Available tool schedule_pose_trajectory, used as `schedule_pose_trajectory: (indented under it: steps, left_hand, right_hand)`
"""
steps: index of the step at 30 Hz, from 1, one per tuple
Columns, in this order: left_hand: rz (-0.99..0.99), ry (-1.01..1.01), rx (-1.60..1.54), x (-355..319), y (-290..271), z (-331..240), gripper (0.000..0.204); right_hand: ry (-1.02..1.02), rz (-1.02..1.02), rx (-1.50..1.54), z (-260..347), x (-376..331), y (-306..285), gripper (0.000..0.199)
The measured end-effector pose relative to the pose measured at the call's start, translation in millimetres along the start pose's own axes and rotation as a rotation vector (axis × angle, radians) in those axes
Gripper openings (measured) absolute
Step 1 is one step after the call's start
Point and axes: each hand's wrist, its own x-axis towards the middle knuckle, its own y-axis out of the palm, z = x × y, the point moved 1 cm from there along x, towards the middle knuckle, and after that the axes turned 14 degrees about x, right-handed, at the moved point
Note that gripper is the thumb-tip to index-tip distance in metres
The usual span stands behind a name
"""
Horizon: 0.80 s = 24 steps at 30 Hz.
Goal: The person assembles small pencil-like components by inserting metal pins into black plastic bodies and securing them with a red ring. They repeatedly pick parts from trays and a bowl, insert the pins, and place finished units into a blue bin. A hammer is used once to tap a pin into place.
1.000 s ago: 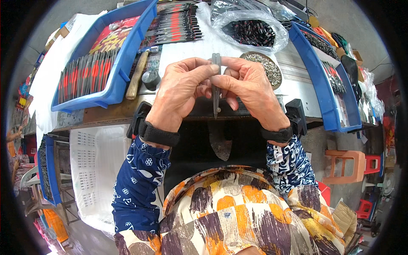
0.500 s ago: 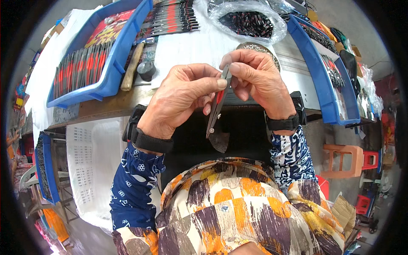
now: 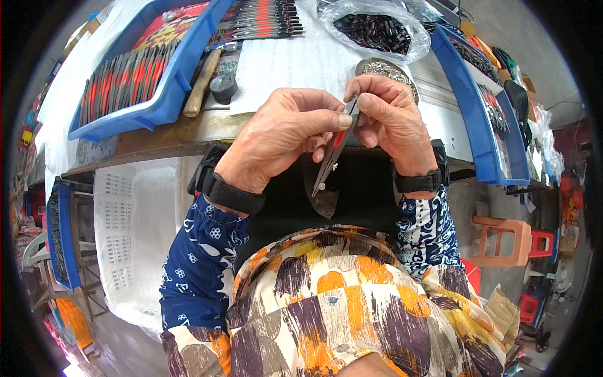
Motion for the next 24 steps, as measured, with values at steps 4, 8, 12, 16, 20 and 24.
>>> schedule_pose_trajectory:
  steps: [4, 8, 12, 16, 20, 24]
  left_hand:
    - [0.003, 0.002, 0.006, -1, -1, 2, 0.014]
    - [0.0, 0.02, 0.016, 0, -3, 3, 0.014]
    - [-0.025, 0.037, 0.027, -1, -4, 3, 0.013]
    - [-0.07, 0.053, 0.042, -3, -7, 4, 0.014]
    - [-0.17, 0.079, 0.06, -6, -10, 4, 0.014]
    - [-0.299, 0.18, 0.13, -12, -10, 1, 0.016]
  right_hand:
    - [0.003, -0.032, -0.022, -1, -1, 0, 0.022]
    - [0.003, -0.023, -0.026, -2, 2, 1, 0.022]
    - [-0.017, -0.079, -0.088, -4, 2, 4, 0.024]
    - [-0.005, -0.123, -0.149, -6, 0, 8, 0.027]
    - [0.0, -0.161, -0.314, -9, -3, 19, 0.034]
    - [0.072, -0.199, -0.426, -17, -8, 40, 0.044]
